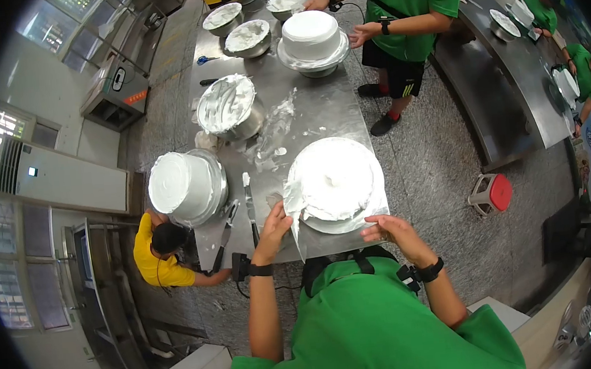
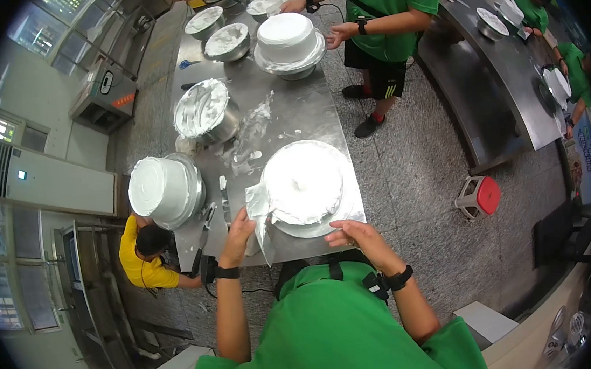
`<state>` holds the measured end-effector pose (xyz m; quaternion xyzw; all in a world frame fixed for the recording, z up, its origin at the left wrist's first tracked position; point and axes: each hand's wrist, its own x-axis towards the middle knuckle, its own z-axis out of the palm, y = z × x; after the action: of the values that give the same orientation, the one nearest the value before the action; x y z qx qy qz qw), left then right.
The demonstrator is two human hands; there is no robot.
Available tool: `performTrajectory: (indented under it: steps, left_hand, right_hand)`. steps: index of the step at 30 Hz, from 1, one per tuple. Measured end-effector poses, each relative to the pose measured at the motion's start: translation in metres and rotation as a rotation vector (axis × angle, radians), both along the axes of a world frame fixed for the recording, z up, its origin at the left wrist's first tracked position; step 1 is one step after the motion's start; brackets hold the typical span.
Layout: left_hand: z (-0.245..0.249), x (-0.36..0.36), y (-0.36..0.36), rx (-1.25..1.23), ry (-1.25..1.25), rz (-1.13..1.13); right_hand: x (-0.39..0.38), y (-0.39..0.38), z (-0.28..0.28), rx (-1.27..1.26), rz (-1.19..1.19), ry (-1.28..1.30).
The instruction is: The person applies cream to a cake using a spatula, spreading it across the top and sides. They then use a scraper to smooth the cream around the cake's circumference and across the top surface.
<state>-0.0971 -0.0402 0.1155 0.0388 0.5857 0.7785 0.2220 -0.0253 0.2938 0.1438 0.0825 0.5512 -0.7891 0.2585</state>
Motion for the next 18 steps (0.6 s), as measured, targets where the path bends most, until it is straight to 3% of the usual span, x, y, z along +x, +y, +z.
performTrajectory:
  steps: [6,18]
  left_hand:
    - [0.008,-0.002,0.007,-0.195,0.062,0.012]
    - [-0.013,-0.010,0.004,-0.250,0.113,0.173]
  right_hand:
    - [0.001,0.003,-0.004,0.002,-0.016,0.020]
    - [0.014,0.013,-0.031,0.075,-0.142,0.049]
